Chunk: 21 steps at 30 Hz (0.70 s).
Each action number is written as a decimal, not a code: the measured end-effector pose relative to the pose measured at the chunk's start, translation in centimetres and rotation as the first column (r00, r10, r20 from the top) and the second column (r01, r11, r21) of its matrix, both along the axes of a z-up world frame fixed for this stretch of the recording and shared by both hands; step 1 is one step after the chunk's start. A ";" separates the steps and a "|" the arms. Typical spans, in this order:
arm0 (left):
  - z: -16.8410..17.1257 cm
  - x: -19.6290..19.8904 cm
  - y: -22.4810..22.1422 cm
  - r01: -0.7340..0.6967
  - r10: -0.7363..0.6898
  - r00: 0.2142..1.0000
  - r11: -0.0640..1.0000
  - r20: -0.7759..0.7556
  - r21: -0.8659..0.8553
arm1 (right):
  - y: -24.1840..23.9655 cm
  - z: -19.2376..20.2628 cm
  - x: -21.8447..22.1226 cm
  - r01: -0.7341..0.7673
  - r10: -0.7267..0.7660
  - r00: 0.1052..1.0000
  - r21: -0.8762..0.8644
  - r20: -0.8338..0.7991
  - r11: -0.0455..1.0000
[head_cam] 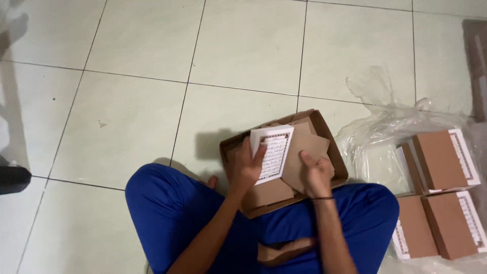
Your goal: The person takes a printed card and a brown paper sleeve from a box, inserts the card into the sleeve, and then places the completed set aside on the floor.
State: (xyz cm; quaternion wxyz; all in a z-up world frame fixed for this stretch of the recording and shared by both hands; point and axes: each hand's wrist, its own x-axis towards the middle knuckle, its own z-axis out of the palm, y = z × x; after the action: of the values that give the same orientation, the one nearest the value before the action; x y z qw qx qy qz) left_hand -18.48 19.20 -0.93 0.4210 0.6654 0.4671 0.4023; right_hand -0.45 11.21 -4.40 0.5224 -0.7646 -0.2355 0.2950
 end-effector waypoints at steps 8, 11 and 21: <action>-0.1 -0.1 0.4 0.050 -0.056 0.998 0.986 -0.036 -0.160 | 0.0 0.3 1.6 0.043 -0.019 0.954 0.072 -0.301 0.997; 2.2 -0.1 0.2 0.174 -0.174 0.982 0.985 -0.074 -0.008 | 0.4 3.4 1.3 -0.076 0.084 0.989 0.072 -0.120 0.994; 0.0 -1.7 0.9 0.137 -0.132 0.990 0.972 0.040 -0.191 | 0.1 -4.1 2.5 0.025 0.050 0.956 0.249 -0.289 0.968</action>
State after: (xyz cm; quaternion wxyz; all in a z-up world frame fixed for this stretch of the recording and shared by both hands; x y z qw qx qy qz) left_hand -20.15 20.08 -0.98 0.5161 0.6461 0.4521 0.3344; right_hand 2.07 11.29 -8.45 0.6418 -0.6389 -0.1955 0.3764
